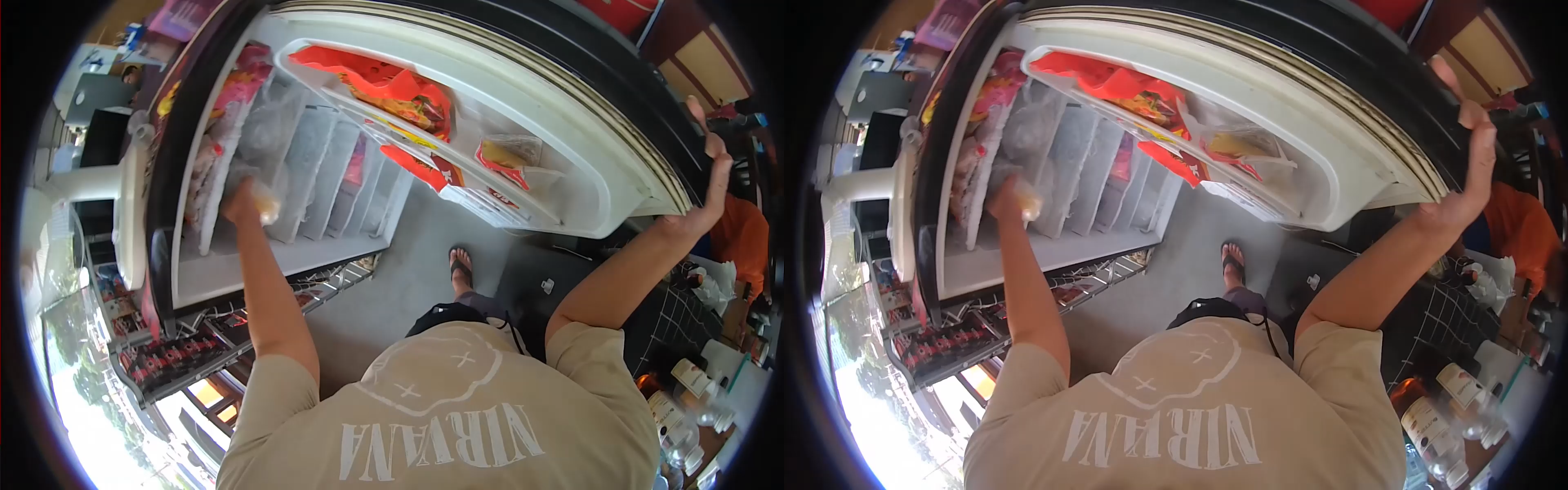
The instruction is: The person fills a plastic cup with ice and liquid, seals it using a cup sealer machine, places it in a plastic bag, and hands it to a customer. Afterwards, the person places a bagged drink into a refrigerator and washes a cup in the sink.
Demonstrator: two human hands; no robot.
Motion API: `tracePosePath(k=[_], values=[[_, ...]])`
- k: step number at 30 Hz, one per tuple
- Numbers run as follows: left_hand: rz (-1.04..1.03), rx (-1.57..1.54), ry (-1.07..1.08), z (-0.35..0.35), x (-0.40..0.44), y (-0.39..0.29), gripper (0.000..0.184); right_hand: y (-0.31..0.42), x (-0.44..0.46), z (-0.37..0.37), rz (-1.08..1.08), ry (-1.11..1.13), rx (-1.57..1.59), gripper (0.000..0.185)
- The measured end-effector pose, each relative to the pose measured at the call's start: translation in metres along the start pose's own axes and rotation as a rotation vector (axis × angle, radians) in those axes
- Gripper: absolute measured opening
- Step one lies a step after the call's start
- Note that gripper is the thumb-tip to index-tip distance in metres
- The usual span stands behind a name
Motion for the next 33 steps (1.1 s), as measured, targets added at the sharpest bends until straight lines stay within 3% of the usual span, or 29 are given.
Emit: tracePosePath(k=[1,2,3,4,5,6,9,10,12,18,22,23,25,26,27,29,30,31,32,33], values=[[0.011,0.025,-0.006,-0.005,0.014,-0.003,0.092,0.001,0.002,-0.001,-0.013,0.073,0.133,0.031],[-0.029,0.099,0.103,-0.015,0.042,0.012,0.086,0.001,0.003,-0.006,0.059,-0.124,-0.096,0.029],[-0.069,0.17,0.212,-0.023,0.099,0.049,0.082,0.001,0.007,-0.003,0.051,-0.139,-0.105,0.029],[0.125,0.484,0.642,-0.052,0.233,0.112,0.094,0.0,0.01,-0.001,0.06,-0.05,-0.004,0.029],[-0.014,0.501,0.518,-0.033,0.239,0.137,0.095,-0.001,0.011,0.001,0.072,0.038,0.099,0.03],[-0.046,0.549,0.527,-0.039,0.235,0.135,0.095,-0.003,0.012,0.0,0.117,0.021,0.063,0.029],[-0.115,0.642,0.523,-0.047,0.209,0.097,0.097,0.0,0.01,0.004,0.172,-0.095,-0.061,0.04],[-0.135,0.666,0.511,-0.046,0.203,0.085,0.097,0.002,0.01,-0.001,0.158,-0.059,-0.172,0.031],[-0.176,0.699,0.465,-0.042,0.187,0.061,0.099,-0.001,0.01,-0.006,0.164,-0.078,-0.202,0.031],[-0.256,0.78,0.155,0.002,0.057,-0.013,0.103,-0.01,0.004,-0.034,0.202,-0.137,-0.305,0.036],[-0.288,0.781,0.085,0.024,-0.024,-0.029,0.104,-0.008,-0.012,-0.058,0.253,-0.232,-0.388,0.041],[-0.304,0.786,0.082,0.028,-0.038,-0.026,0.104,-0.007,-0.021,-0.065,0.265,-0.297,-0.405,0.042],[-0.582,0.834,0.049,0.042,-0.084,-0.014,0.094,-0.004,-0.031,-0.059,0.281,-0.722,-0.495,0.025],[-0.65,0.793,0.165,0.056,-0.119,-0.018,0.088,-0.006,-0.039,-0.067,0.256,-0.54,-0.282,0.024],[-0.716,0.75,0.274,0.076,-0.159,-0.021,0.084,-0.002,-0.043,-0.042,0.283,-0.636,-0.301,0.024],[-0.842,0.59,0.488,0.116,-0.229,-0.012,0.072,-0.008,-0.066,-0.074,0.253,-0.401,-0.359,0.022],[-0.933,0.539,0.572,0.136,-0.26,0.0,0.06,-0.015,-0.08,-0.078,0.25,-0.432,-0.399,0.022],[-0.867,0.64,0.698,0.161,-0.291,0.007,0.053,-0.022,-0.092,-0.083,0.247,-0.467,-0.439,0.021],[-1.005,0.511,0.785,0.186,-0.308,0.033,0.051,-0.026,-0.105,-0.108,0.267,-0.298,-0.45,0.022],[-0.985,0.561,0.854,0.21,-0.321,0.066,0.049,-0.032,-0.116,-0.136,0.313,-0.173,-0.467,0.021]])
Point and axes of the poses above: each hand's wrist, its own x-axis towards the middle knuckle, its own z-axis out of the back of the hand, y = z × x, the point moved 2 cm from there along x, towards the middle knuckle, and after that the axes turned 6 degrees about -z, right-handed, at the moved point
